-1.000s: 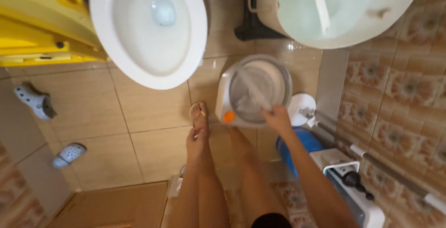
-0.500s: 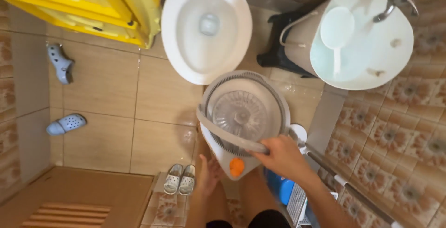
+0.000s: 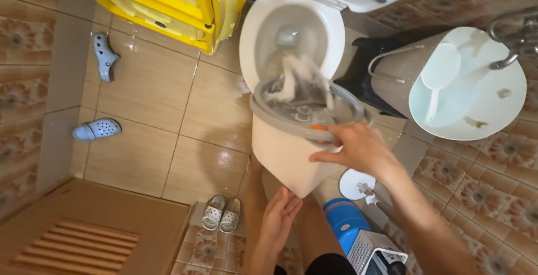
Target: Cleaning and rinsing a spin mop bucket in a bathroom.
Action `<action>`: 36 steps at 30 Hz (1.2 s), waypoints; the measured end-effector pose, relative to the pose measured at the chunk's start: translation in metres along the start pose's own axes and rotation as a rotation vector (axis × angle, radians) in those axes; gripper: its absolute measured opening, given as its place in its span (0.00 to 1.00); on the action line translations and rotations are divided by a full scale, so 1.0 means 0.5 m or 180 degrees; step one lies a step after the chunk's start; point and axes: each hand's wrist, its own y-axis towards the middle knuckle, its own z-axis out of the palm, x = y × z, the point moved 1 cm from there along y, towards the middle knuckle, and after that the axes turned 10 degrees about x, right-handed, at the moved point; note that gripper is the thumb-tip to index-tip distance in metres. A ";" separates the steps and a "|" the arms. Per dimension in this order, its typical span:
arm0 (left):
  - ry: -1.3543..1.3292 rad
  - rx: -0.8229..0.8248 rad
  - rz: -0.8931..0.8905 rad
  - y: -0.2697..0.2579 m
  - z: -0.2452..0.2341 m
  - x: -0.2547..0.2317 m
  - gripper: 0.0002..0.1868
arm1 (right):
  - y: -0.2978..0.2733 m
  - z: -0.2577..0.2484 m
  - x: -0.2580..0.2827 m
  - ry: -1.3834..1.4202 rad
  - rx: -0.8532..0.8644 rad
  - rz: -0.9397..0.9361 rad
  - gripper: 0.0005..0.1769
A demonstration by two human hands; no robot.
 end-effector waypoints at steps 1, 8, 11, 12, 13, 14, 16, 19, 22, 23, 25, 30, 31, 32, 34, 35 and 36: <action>-0.0073 -0.0028 0.0032 -0.003 0.008 -0.005 0.30 | 0.001 -0.013 0.003 0.0078 0.0218 0.0333 0.46; 0.0119 0.0071 0.0059 0.000 0.130 -0.080 0.30 | 0.058 -0.118 -0.008 -0.0110 0.0238 0.0764 0.37; -0.0051 -0.0040 0.0103 0.006 0.166 -0.079 0.33 | 0.094 -0.141 -0.026 -0.0284 0.0224 0.0928 0.38; -0.0170 -0.0010 0.0209 0.013 0.175 -0.079 0.35 | 0.107 -0.150 -0.030 -0.0220 0.0221 0.0857 0.37; -0.0291 0.0002 0.0292 0.012 0.185 -0.077 0.37 | 0.115 -0.157 -0.033 -0.0143 0.0237 0.0803 0.36; -0.0298 -0.0008 0.0287 0.005 0.201 -0.082 0.37 | 0.131 -0.163 -0.032 -0.0142 0.0250 0.0805 0.36; -0.0459 -0.0092 0.0458 0.004 0.235 -0.091 0.42 | 0.164 -0.181 -0.037 -0.0223 0.0264 0.0618 0.36; -0.0289 -0.0200 0.0759 0.009 0.311 -0.144 0.46 | 0.227 -0.174 -0.108 -0.0014 -0.0226 -0.0039 0.36; 0.0070 -0.0232 0.1132 0.018 0.398 -0.177 0.48 | 0.300 -0.177 -0.169 0.0318 -0.0513 -0.0042 0.33; 0.0057 -0.0239 0.1171 0.041 0.415 -0.179 0.48 | 0.332 -0.170 -0.203 0.0304 -0.0507 -0.0080 0.33; 0.0431 -0.0087 0.1665 0.084 0.454 -0.184 0.50 | 0.391 -0.162 -0.274 0.0861 -0.0863 -0.0387 0.31; 0.1021 -0.0043 0.2133 0.187 0.551 -0.179 0.50 | 0.505 -0.152 -0.373 0.2252 -0.0799 -0.0358 0.28; 0.1269 -0.0088 0.2241 0.204 0.566 -0.177 0.50 | 0.523 -0.138 -0.394 0.2714 -0.0657 -0.0050 0.29; 0.1255 -0.0103 0.2238 0.216 0.583 -0.177 0.50 | 0.527 -0.135 -0.410 0.2708 -0.0638 -0.0045 0.29; 0.1821 -0.0201 0.2412 0.238 0.616 -0.181 0.50 | 0.541 -0.131 -0.438 0.3211 -0.0458 -0.0053 0.32; 0.1822 -0.0213 0.2433 0.251 0.625 -0.185 0.50 | 0.552 -0.122 -0.456 0.3208 -0.0446 -0.0074 0.32; 0.2099 -0.0250 0.2502 0.262 0.634 -0.189 0.50 | 0.563 -0.113 -0.474 0.3404 -0.0547 -0.0049 0.31</action>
